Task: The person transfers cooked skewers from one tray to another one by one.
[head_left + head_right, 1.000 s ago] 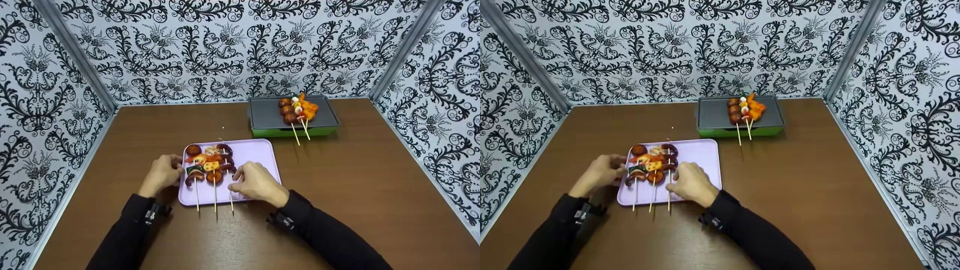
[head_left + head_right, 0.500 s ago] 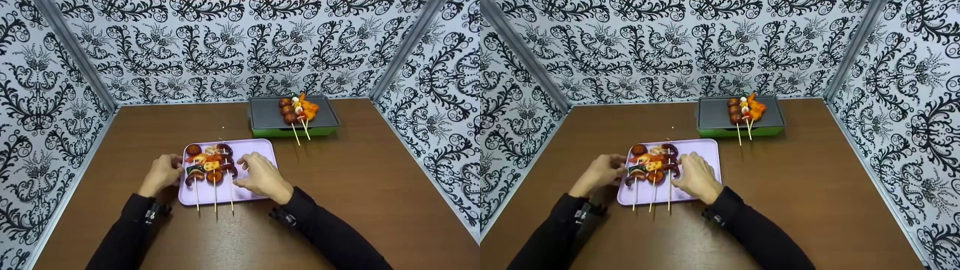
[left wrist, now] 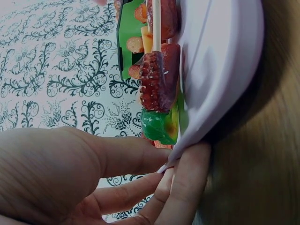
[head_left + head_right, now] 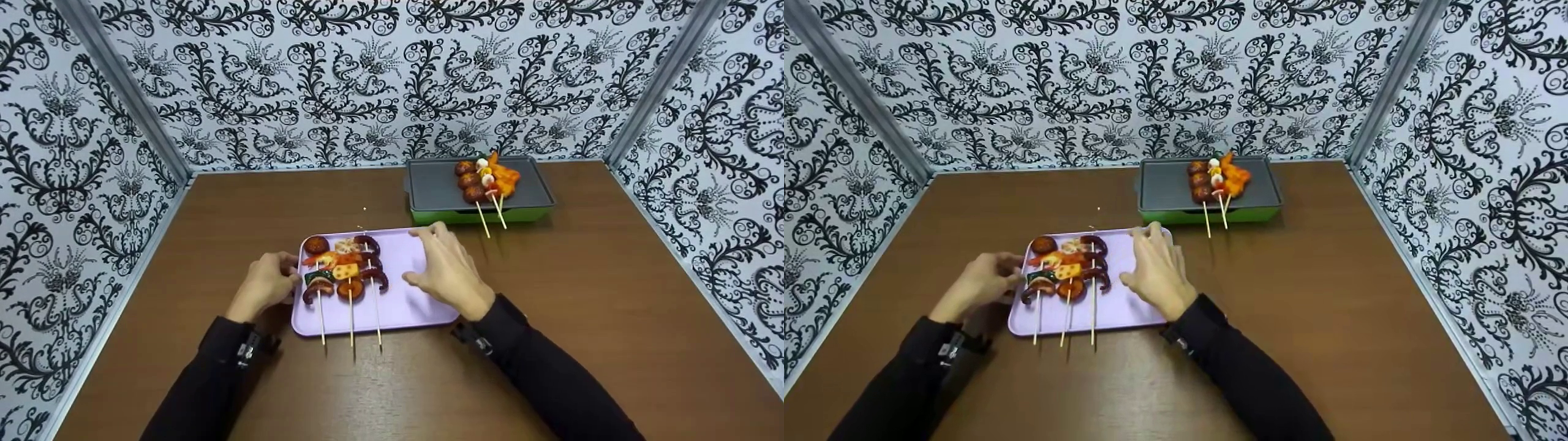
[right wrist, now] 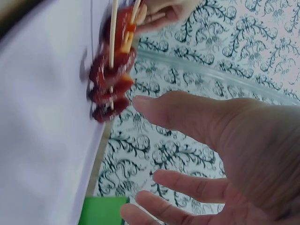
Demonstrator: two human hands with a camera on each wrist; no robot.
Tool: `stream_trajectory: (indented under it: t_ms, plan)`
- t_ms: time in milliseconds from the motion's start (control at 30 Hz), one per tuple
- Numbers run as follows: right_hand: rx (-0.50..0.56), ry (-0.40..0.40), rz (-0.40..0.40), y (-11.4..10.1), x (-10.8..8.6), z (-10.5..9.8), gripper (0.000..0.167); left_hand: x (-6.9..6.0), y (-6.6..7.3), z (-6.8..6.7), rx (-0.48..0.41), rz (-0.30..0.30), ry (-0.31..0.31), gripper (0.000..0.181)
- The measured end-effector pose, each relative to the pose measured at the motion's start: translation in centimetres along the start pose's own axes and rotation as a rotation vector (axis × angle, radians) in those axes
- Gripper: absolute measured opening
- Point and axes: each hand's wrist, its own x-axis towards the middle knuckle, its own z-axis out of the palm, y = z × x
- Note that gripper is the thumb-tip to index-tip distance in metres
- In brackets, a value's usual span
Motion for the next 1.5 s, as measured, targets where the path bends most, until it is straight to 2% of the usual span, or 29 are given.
stream_trajectory:
  t_ms: [233, 467, 600, 800, 1033, 1233, 1500]
  plan:
    - [-0.032, 0.056, 0.032, 1.2, 0.8, -1.5, 0.085, 0.0, 0.0, 0.0, -0.014, 0.001, 0.003, 0.044]
    - [-0.105, 0.191, 0.011, 3.2, 1.5, -2.5, 0.087, -0.1, 0.0, 0.0, -0.025, -0.004, 0.001, 0.044]
    - [-0.133, 0.237, 0.028, 4.4, 2.0, -2.8, 0.087, 0.0, -0.1, 0.1, -0.022, -0.001, 0.001, 0.044]
    - [-0.157, 0.253, 0.082, 5.8, 2.6, -3.0, 0.086, 0.1, -0.1, 0.1, -0.020, 0.012, 0.011, 0.044]
    - [-0.118, 0.244, 0.133, 7.4, 3.1, -2.9, 0.086, 0.1, -0.1, 0.1, -0.017, 0.011, 0.011, 0.044]
    - [-0.096, 0.231, 0.174, 8.3, 3.5, -2.7, 0.085, 0.2, -0.1, 0.2, -0.048, -0.010, -0.007, 0.045]
    - [-0.095, 0.299, 0.153, 8.6, 3.8, -2.7, 0.065, 0.2, -0.1, 0.1, -0.052, -0.015, -0.010, 0.045]
